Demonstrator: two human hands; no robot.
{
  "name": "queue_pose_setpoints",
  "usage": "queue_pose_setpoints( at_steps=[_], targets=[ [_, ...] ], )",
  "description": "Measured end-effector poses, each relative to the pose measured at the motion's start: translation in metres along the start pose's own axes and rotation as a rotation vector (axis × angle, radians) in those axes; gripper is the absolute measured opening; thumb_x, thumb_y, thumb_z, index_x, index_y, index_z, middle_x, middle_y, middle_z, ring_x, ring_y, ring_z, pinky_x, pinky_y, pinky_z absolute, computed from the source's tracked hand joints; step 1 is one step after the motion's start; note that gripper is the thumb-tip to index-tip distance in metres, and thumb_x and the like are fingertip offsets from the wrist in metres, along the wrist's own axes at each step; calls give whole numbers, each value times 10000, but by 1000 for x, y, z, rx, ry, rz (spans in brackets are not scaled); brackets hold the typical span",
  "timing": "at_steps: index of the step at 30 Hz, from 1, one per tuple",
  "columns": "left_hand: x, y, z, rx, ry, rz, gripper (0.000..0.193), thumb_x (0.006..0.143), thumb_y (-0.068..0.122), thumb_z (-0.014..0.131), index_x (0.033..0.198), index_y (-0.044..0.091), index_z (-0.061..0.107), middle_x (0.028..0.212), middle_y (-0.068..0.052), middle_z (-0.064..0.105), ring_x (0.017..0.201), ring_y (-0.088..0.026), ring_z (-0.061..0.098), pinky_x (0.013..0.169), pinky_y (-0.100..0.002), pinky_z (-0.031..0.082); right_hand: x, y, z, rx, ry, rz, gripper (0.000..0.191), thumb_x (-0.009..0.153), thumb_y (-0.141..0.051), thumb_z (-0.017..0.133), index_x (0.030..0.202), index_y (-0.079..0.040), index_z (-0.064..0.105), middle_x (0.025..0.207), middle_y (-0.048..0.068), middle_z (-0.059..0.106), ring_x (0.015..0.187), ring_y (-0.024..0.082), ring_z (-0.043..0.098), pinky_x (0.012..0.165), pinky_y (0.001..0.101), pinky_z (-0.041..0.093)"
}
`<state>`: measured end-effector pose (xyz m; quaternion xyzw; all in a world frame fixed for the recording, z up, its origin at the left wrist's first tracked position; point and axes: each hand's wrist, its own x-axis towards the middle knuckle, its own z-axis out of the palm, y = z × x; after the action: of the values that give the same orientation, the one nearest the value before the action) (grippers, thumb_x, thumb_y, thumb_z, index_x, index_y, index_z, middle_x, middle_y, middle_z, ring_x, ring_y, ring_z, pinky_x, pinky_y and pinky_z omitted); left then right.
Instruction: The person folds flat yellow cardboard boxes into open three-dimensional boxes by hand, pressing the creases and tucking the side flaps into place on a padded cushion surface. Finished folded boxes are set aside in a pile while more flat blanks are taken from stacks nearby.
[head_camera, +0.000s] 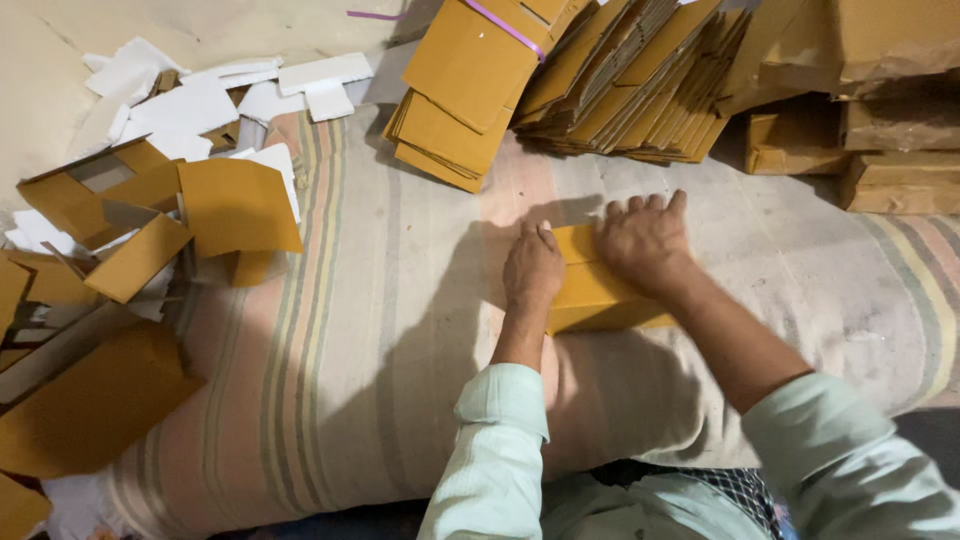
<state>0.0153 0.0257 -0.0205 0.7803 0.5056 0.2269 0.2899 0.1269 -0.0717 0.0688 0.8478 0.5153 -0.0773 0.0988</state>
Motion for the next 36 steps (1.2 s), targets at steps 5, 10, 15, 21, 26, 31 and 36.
queue_pose_setpoints(
  at_steps=[5, 10, 15, 21, 26, 31, 36],
  targets=[
    [-1, -5, -8, -69, -1, 5, 412, 1073, 360, 356, 1209, 33, 567, 1152, -259, 696, 1073, -456, 661, 923, -547, 518, -13, -41, 7, -9, 170, -184, 680, 1040, -447, 165, 1571, -38, 279, 1590, 275, 283, 1494, 442, 207, 1218, 580, 108],
    [-1, -4, -10, 8, -56, -40, 426, 1073, 369, 346, 1292, 53, 532, 1210, -252, 678, 1115, -442, 646, 953, -548, 497, -14, -24, 23, 21, 169, -221, 737, 1012, -542, 196, 1603, -101, 201, 1645, 232, 186, 1531, 401, 113, 1232, 508, 50],
    [-5, -1, -9, -11, 87, 92, 441, 1044, 306, 405, 1388, 45, 492, 1245, -255, 648, 1116, -429, 640, 935, -514, 516, -25, 9, 40, 23, 304, -167, 695, 1026, -533, 151, 1603, -148, 205, 1649, 206, 159, 1527, 375, 110, 1235, 476, 54],
    [-16, 1, -16, 96, 105, 288, 283, 999, 213, 484, 1199, 70, 625, 1170, -197, 662, 1061, -393, 646, 889, -491, 531, -58, 19, 54, -108, 373, -74, 733, 1057, -543, 141, 1603, -62, 228, 1650, 225, 194, 1550, 350, 138, 1265, 465, 70],
    [-12, -1, -15, 72, 77, 304, 255, 1028, 207, 485, 1153, 51, 643, 1159, -195, 671, 1079, -401, 641, 927, -509, 512, -61, -12, 46, -42, 328, -292, 835, 965, -586, 221, 1581, -24, 200, 1655, 222, 154, 1532, 373, 124, 1223, 484, 60],
    [-7, -9, -12, -18, 132, 324, 283, 1033, 219, 482, 1196, 42, 631, 1176, -212, 660, 1090, -413, 629, 926, -510, 506, -66, -39, 44, -351, 400, -367, 731, 985, -372, 389, 1553, 69, 263, 1642, 253, 248, 1528, 368, 210, 1232, 469, 120],
    [-9, -9, -13, -2, 126, 312, 289, 1024, 221, 493, 1200, 38, 631, 1190, -209, 661, 1101, -409, 631, 927, -503, 509, -61, -18, 56, -462, 517, -369, 640, 1005, -257, 408, 1556, 31, 256, 1646, 209, 250, 1522, 318, 223, 1236, 432, 152]
  ],
)
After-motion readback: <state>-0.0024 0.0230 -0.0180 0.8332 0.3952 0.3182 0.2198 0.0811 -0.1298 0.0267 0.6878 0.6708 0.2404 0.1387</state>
